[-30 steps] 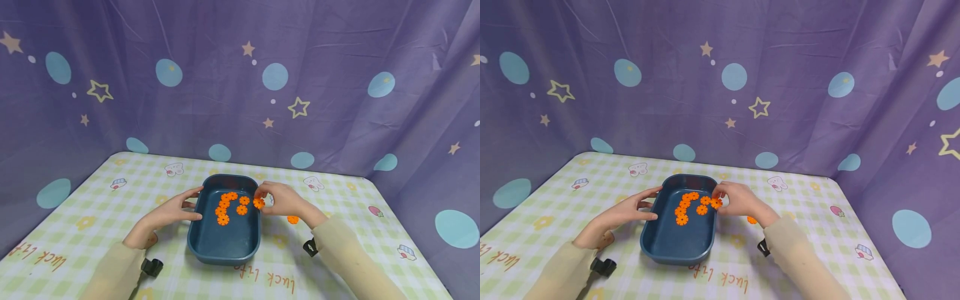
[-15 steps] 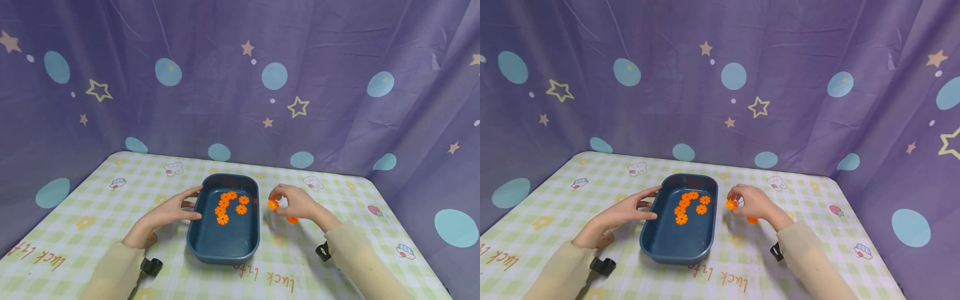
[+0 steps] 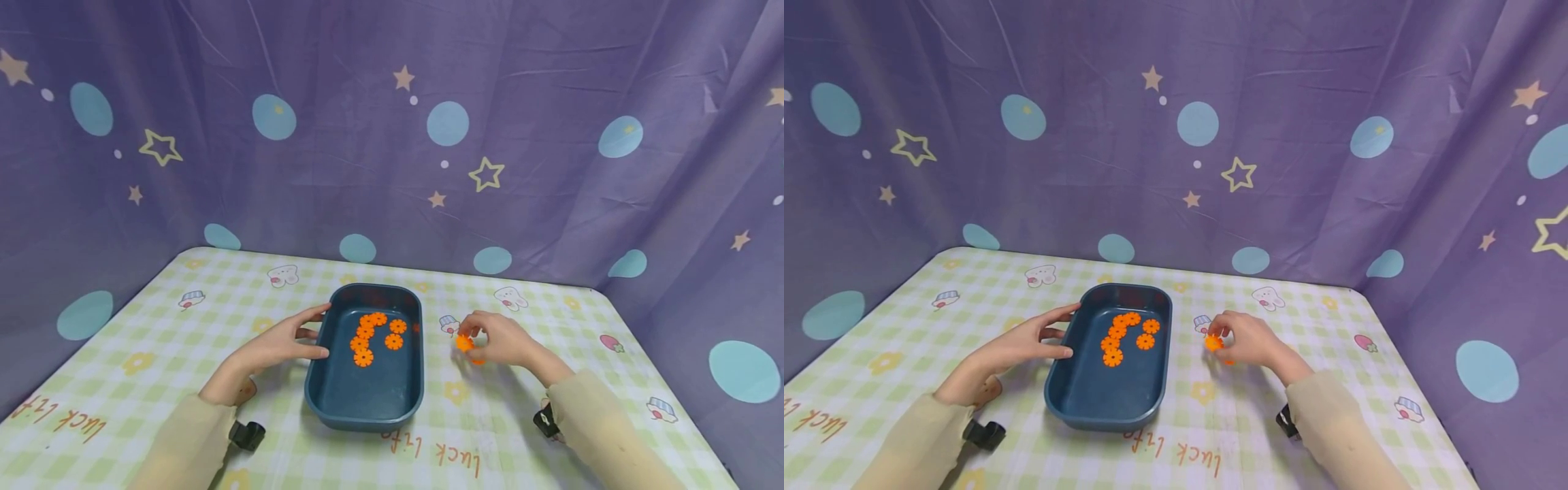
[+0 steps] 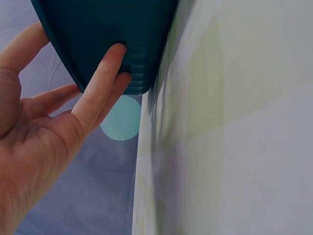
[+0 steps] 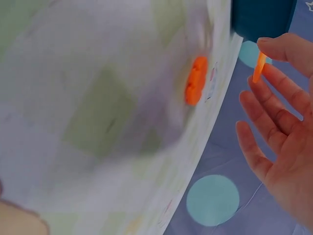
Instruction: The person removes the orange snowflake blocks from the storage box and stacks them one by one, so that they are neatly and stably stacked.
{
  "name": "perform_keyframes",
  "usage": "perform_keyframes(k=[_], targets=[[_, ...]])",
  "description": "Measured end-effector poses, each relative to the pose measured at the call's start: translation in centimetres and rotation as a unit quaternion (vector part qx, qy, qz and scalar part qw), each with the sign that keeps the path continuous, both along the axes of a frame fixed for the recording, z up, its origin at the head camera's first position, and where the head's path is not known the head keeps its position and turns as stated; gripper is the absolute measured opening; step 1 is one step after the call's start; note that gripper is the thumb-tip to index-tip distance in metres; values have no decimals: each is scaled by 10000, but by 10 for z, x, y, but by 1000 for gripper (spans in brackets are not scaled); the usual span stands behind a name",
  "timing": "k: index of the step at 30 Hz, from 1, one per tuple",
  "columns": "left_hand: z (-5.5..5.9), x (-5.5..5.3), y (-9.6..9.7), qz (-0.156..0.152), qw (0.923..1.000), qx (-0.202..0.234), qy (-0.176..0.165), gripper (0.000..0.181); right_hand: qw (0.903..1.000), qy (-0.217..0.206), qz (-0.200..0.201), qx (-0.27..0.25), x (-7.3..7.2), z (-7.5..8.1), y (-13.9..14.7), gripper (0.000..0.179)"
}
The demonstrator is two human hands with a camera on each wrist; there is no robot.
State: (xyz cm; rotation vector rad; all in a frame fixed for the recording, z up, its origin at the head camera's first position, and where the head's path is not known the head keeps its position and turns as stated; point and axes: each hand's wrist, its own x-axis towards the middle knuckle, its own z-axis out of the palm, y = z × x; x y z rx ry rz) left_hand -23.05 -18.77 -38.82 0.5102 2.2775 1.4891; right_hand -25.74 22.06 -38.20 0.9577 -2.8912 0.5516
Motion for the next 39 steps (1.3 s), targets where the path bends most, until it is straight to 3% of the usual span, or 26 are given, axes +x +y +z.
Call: perform_keyframes(k=[17, 39], targets=[[-1, 0, -1, 1, 10000, -23, 28, 82, 9993, -160, -233, 236, 0, -12, 17, 20], [0, 0, 0, -13, 10000, 36, -25, 82, 9979, -312, -227, 516, 1, -21, 20, 24]])
